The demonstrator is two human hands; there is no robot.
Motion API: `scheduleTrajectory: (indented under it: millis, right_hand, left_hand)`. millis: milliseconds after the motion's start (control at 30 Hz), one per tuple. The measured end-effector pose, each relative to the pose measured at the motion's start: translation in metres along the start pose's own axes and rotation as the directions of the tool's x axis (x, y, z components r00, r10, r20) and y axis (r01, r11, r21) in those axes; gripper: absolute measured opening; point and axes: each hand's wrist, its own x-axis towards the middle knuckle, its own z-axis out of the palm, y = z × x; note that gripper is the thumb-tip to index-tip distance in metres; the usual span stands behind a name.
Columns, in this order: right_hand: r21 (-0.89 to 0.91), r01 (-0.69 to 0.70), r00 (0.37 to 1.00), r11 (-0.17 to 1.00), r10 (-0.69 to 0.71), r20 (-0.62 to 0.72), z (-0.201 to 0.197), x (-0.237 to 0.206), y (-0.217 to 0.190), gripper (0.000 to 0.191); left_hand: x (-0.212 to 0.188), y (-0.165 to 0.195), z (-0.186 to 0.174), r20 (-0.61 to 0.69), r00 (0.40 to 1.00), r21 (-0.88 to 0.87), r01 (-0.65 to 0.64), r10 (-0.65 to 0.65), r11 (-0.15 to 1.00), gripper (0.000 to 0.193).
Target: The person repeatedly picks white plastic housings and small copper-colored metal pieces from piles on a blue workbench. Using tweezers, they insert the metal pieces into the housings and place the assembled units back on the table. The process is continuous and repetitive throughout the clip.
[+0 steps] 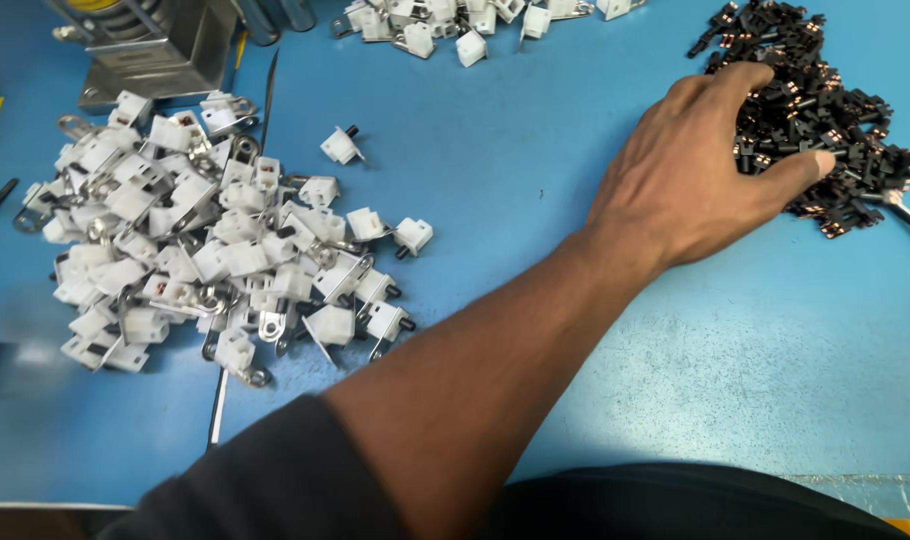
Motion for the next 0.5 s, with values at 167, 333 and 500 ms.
scheduleTrajectory:
  millis: [167,333,500]
  right_hand:
    - [0.047,0.048,0.999,0.998,-0.048,0.006,0.002,0.024,0.006,0.03]
    - [0.116,0.223,0.974,0.968,-0.227,0.021,0.004,0.05,-0.008,0.029]
    - [-0.007,0.242,0.965,0.97,-0.242,-0.099,0.002,0.05,-0.03,0.035]
  left_hand:
    - [0.018,-0.011,0.025,0.02,0.997,0.198,-0.077,0.074,0.977,0.099]
    - [0.018,-0.006,0.03,0.004,0.999,0.313,-0.045,0.046,0.949,0.103]
    - [0.017,-0.006,0.027,-0.014,0.998,0.323,-0.051,0.058,0.945,0.097]
